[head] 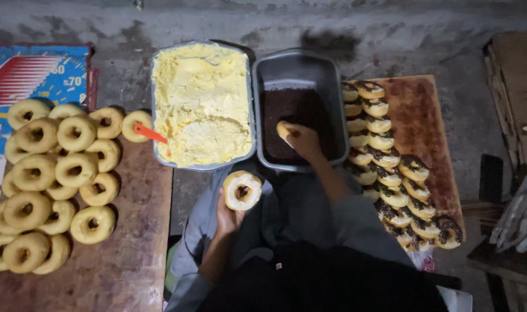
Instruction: The person repeatedly picks up plain donuts, dips them into a yellow mixture, then into a dark liquid, and places them on a wooden board. The process continues with multiple donuts being coated and arranged in rows.
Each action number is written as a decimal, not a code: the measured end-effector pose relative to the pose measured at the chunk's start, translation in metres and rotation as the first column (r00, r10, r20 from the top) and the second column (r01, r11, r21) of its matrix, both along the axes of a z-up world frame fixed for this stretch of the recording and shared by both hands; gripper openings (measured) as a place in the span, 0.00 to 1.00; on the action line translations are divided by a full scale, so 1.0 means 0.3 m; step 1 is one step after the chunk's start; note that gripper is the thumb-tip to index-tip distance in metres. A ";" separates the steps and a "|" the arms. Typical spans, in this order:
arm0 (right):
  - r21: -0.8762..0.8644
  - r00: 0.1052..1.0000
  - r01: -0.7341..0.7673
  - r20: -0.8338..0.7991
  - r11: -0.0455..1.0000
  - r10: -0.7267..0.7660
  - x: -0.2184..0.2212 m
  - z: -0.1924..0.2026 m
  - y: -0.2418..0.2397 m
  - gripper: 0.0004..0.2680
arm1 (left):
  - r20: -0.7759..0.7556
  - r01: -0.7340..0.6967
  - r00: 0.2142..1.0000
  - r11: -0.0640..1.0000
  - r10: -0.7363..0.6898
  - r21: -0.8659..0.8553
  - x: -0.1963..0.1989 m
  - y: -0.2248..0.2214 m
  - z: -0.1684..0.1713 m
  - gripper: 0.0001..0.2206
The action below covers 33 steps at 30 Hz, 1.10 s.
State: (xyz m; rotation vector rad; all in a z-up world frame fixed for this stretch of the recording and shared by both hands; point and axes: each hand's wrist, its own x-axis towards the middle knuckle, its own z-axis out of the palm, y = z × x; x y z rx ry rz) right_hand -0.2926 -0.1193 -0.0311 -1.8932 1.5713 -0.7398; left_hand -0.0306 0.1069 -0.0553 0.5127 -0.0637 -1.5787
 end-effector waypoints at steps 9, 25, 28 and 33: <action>0.358 -0.095 -0.182 0.921 0.916 -0.378 -0.460 0.048 0.298 0.17 | 0.190 -0.019 0.982 0.999 0.009 0.050 0.065 0.029 -0.062 0.27; 0.127 0.290 0.903 0.522 0.410 -0.802 -1.358 -0.053 0.177 0.07 | 0.079 -0.060 0.996 0.992 0.051 0.111 0.083 -0.004 0.046 0.26; -0.129 0.500 0.854 -0.068 0.505 -0.863 -1.396 -0.087 0.136 0.09 | 0.148 -0.065 0.988 0.980 0.038 0.188 0.084 0.002 0.056 0.27; -0.082 0.466 0.778 -0.591 0.623 -0.659 -1.414 -0.050 0.165 0.11 | -0.170 0.034 0.984 0.989 -0.058 -0.145 0.066 -0.018 0.121 0.26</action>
